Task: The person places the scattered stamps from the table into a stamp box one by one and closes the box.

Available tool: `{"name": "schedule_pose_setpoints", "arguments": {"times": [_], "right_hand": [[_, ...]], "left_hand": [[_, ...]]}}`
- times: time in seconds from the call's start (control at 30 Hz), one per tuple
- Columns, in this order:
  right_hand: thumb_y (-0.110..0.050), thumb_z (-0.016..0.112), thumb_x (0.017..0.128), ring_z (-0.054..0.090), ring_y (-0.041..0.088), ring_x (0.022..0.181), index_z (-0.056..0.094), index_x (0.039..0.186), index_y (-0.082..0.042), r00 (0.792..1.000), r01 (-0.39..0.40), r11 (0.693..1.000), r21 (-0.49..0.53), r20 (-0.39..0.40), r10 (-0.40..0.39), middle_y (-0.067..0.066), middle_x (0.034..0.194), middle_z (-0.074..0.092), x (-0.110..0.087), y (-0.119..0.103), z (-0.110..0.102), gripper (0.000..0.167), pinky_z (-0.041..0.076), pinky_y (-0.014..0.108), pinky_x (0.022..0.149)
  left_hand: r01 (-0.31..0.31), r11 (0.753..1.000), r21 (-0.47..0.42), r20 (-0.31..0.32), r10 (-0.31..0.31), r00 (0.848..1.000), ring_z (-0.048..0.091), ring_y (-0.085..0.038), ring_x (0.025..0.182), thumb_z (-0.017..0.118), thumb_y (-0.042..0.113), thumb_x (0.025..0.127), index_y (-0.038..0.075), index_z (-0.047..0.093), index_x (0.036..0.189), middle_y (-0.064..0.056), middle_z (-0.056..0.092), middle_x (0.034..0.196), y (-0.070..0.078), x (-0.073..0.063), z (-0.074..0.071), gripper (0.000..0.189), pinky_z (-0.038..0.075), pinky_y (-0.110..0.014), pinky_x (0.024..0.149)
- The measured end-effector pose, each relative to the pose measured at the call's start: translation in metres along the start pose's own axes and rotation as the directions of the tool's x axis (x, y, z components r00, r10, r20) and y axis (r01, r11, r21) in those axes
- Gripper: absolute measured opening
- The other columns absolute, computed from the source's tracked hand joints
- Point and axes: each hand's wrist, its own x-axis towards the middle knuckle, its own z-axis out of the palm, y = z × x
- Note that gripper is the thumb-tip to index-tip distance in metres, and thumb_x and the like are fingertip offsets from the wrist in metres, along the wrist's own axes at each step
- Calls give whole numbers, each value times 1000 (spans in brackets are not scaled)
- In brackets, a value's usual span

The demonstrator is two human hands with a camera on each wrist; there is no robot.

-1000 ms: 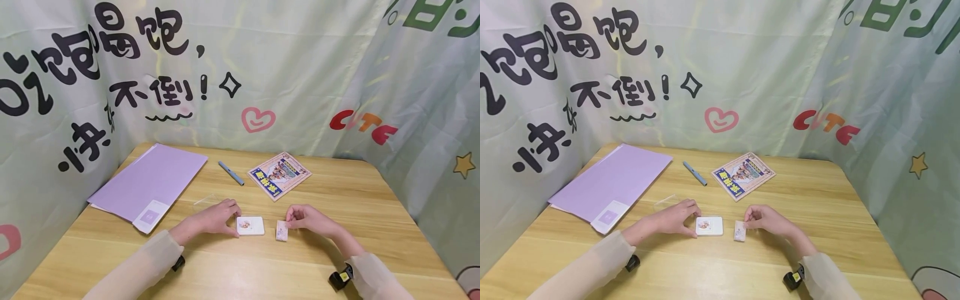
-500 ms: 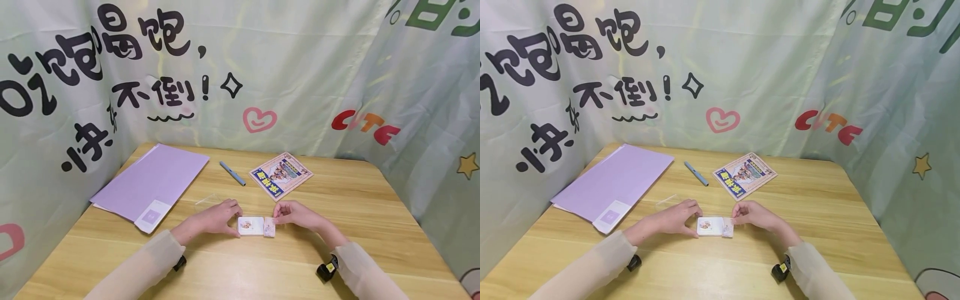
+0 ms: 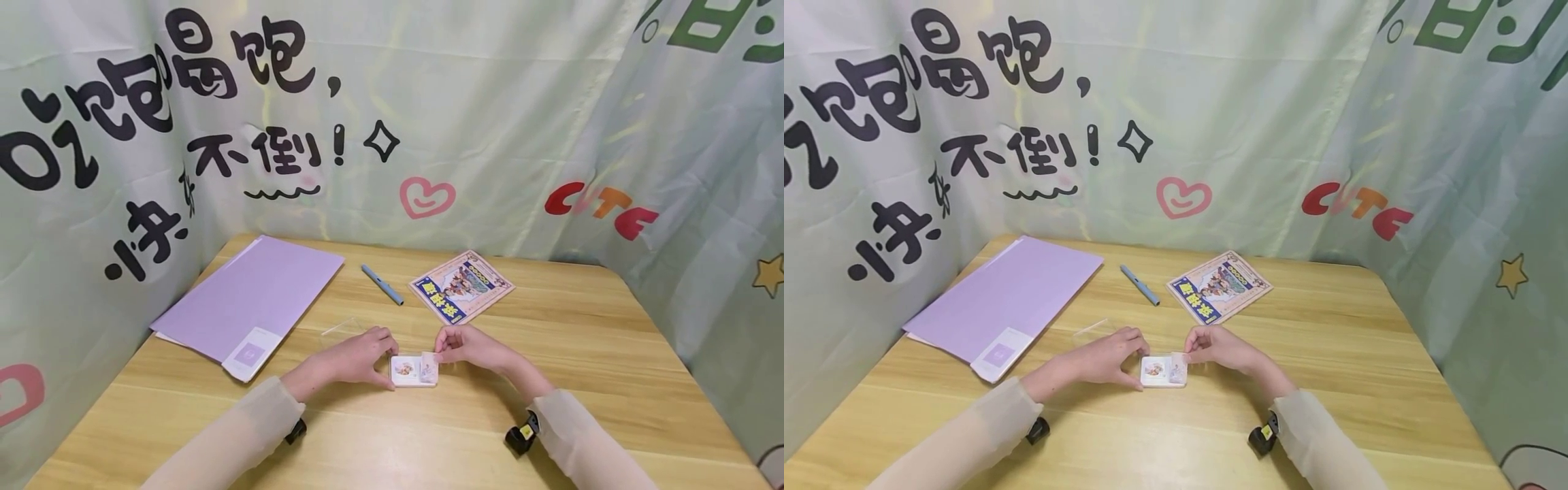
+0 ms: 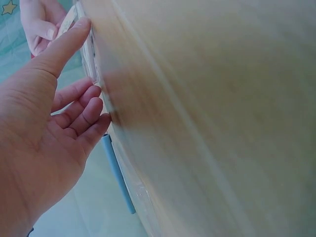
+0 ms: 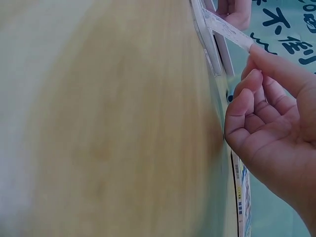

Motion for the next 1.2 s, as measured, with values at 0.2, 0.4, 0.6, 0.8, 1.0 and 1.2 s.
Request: {"name": "schedule_pose_setpoints", "arguments": {"times": [0.2,0.4,0.6,0.8,1.0,1.2], "right_hand": [[-12,69,89,51,9,72,59,96,2,1000,-17,1000,-18,-8,17,-3,81,59,3,-1,2,19,43,18,65],[-11,69,89,50,9,69,59,96,3,1000,-20,999,-47,-19,20,-1,79,57,5,0,5,18,43,18,61],[-8,69,89,49,8,68,59,96,5,999,-20,997,-73,-29,18,0,78,56,7,0,7,18,42,18,60],[-8,69,89,48,9,67,59,96,5,999,-19,996,-85,-33,17,2,78,55,8,-2,8,18,42,17,59],[-8,69,89,49,9,66,59,96,4,999,-20,995,-94,-37,17,2,78,56,9,0,10,17,42,18,57],[-8,70,88,49,10,67,60,95,3,999,-23,993,-113,-43,18,0,78,56,10,-1,12,16,42,17,58]], "left_hand": [[-1,1000,0,3,1,1000,50,-11,108,78,47,78,11,61,119,2,56,116,1,1,0,57,50,-26,99],[0,1000,2,4,0,1000,49,-10,108,78,47,78,11,61,119,2,56,116,0,1,1,57,50,-26,98],[0,1000,4,2,0,1000,49,-10,107,78,48,78,11,61,119,2,56,116,0,2,1,58,50,-25,97],[2,1000,9,2,-2,1000,50,-11,109,78,48,79,11,61,120,2,56,117,0,2,1,58,50,-26,99],[3,1000,1,12,-3,1000,49,-11,110,77,48,79,11,60,120,1,55,118,-1,2,1,58,50,-26,99],[3,1000,2,8,-3,1000,50,-11,110,77,49,79,11,60,120,1,55,118,-1,2,1,58,49,-26,100]]}}
